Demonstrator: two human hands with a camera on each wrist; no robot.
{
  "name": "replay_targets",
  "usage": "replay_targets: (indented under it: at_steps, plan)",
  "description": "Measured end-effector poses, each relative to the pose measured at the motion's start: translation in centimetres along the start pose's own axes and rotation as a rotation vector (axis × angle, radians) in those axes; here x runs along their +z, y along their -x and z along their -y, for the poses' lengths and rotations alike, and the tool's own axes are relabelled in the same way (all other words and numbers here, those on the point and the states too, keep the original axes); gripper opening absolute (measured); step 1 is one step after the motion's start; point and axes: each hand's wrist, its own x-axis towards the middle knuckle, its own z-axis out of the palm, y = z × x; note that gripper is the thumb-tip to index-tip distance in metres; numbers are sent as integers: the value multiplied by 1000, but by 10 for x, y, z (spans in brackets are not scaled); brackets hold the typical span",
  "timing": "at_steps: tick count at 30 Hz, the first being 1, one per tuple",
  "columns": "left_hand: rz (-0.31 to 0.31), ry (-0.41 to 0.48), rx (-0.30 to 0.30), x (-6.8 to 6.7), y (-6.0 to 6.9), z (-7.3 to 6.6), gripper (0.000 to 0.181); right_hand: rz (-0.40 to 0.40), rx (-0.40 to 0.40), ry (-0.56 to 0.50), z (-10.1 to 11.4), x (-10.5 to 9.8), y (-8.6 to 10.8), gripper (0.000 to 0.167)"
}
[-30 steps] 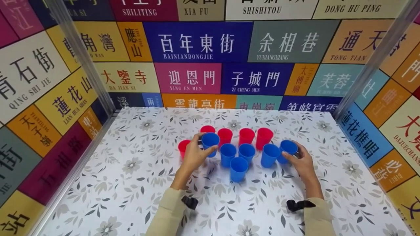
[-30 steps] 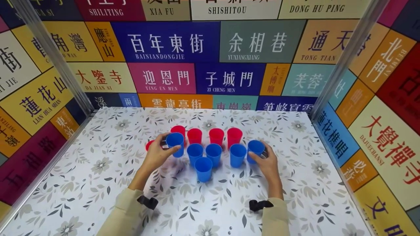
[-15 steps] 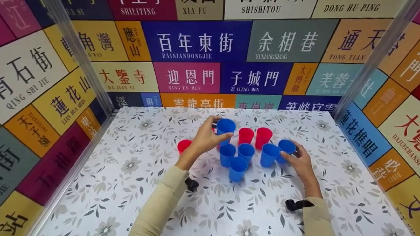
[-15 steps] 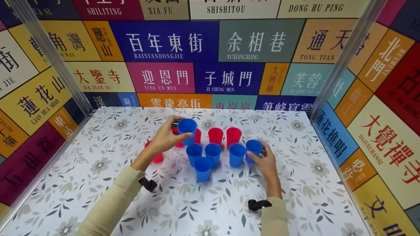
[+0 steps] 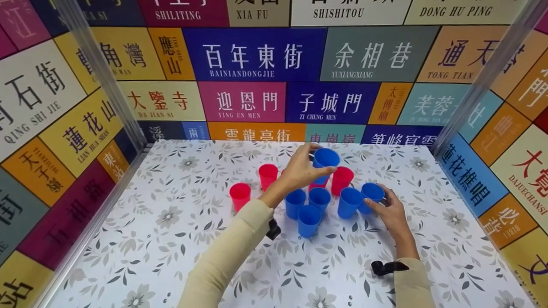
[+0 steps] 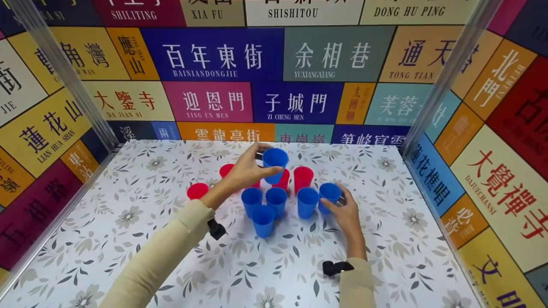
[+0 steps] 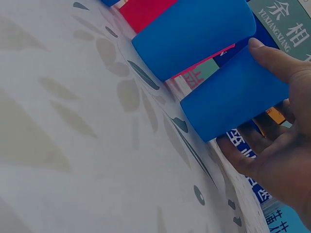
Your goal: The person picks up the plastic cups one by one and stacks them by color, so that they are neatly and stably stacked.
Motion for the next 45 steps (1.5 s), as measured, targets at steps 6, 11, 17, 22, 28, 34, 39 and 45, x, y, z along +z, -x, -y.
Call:
replay_targets:
  at_steps: [6, 11, 17, 22, 28, 34, 39, 45]
  plan:
    - [-9, 4, -13, 27, -9, -8, 72, 11, 10, 13, -2, 0, 1, 86]
    - [-36, 32, -78, 43, -18, -10, 71, 19, 10, 7, -3, 0, 0, 88]
    - [-64, 71, -75, 57, -28, -18, 70, 9, -5, -6, -2, 0, 0, 83]
    - [-89, 49, -51, 70, -34, -22, 71, 24, 22, -12, 0, -1, 1, 87]
    - [-104, -3, -70, 90, -36, -23, 70, 34, 40, -5, -3, -2, 0, 90]
    - [-144, 46, -102, 108, -40, -21, 70, 36, 45, 12, -6, -3, 0, 93]
    - [-170, 52, -112, 119, -41, -20, 69, 43, 34, 8, -5, -3, 0, 92]
    - [-158, 10, -85, 130, -42, -22, 66, 36, 17, 34, -4, -3, -2, 90]
